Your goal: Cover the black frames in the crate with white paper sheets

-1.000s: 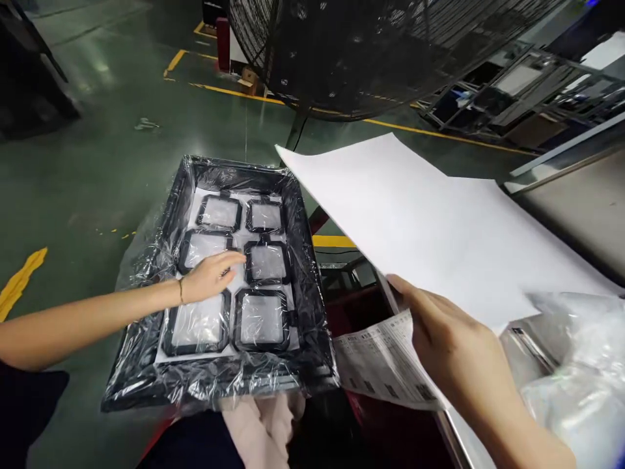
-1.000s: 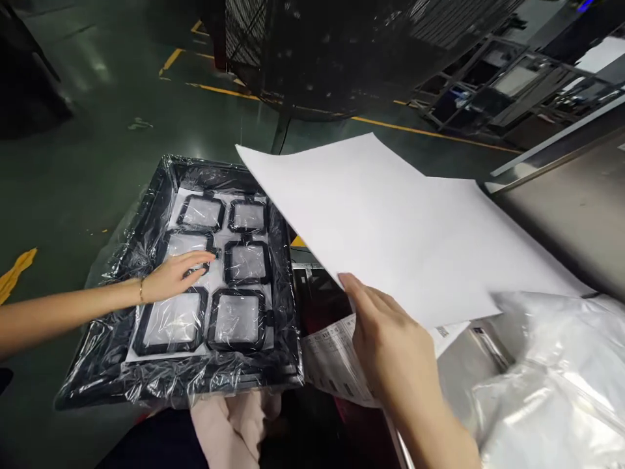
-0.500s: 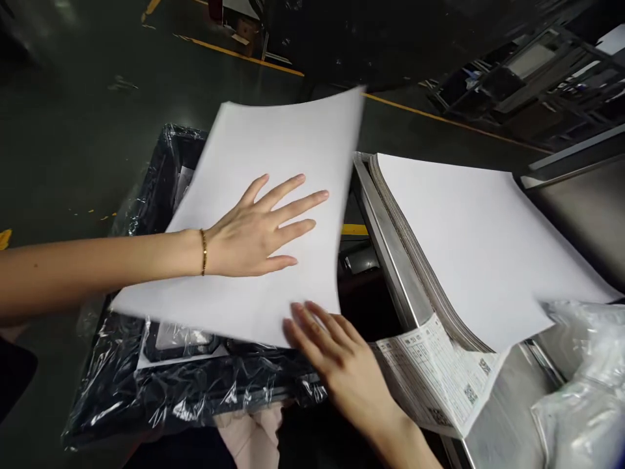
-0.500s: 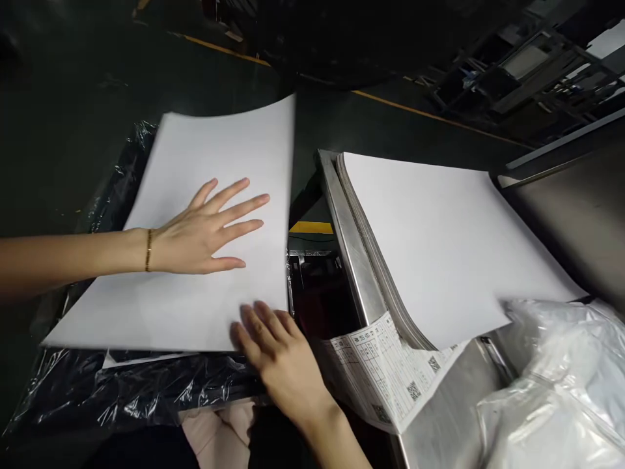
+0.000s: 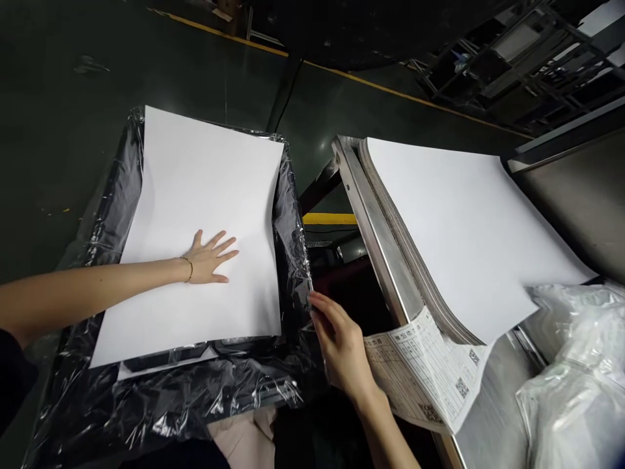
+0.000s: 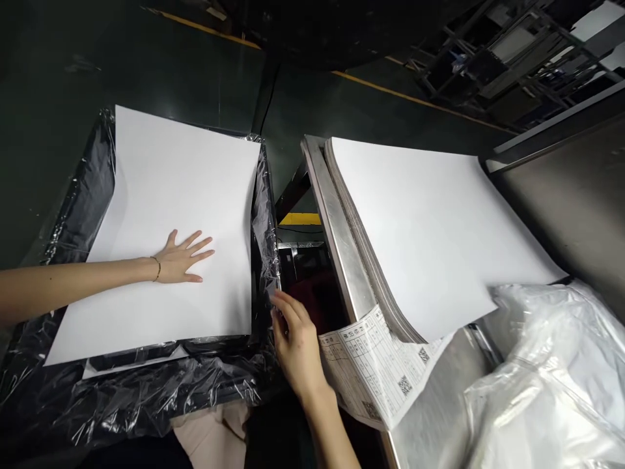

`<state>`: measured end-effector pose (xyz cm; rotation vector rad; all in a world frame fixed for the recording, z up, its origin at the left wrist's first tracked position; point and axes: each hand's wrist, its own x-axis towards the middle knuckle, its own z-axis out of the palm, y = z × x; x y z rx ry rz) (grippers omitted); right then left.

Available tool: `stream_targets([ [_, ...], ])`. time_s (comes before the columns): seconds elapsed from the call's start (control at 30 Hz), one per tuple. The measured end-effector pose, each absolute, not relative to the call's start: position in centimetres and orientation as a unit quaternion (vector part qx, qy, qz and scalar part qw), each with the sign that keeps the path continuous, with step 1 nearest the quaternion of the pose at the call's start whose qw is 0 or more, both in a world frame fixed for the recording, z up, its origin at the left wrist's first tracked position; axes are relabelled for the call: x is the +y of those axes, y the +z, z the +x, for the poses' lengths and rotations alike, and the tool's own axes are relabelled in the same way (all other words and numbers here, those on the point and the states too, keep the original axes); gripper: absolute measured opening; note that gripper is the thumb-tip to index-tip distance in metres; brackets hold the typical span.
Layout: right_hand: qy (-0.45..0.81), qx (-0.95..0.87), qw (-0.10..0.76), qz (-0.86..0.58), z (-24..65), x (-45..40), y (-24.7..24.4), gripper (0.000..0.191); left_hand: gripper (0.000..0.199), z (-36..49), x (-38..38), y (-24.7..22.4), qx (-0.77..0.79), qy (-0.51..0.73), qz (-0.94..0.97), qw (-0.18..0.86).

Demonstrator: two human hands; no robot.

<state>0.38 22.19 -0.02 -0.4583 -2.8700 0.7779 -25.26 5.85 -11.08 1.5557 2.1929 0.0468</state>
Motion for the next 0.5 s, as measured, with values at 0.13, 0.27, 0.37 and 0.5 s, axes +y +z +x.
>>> stream_targets([
  [0.13,0.252,-0.945,0.126,-0.169,3.1,20.3,-1.3,0.025,0.069,-23.3,6.1,-11.2,0.809,0.015,0.548,0.213],
  [0.27,0.218,-0.954,0.166,-0.12,3.4,18.4,-3.5,0.035,0.074,-20.1,5.6,-11.2,0.809,0.016,0.547,0.212],
  [0.37,0.201,-0.951,0.203,-0.113,3.2,17.7,-4.9,0.039,0.07,-19.6,6.0,-10.7,0.816,0.024,0.542,0.203],
  [0.5,0.195,-0.934,0.255,-0.16,3.4,17.0,-6.4,0.035,0.062,-24.0,9.1,-8.8,0.861,0.051,0.492,0.12],
])
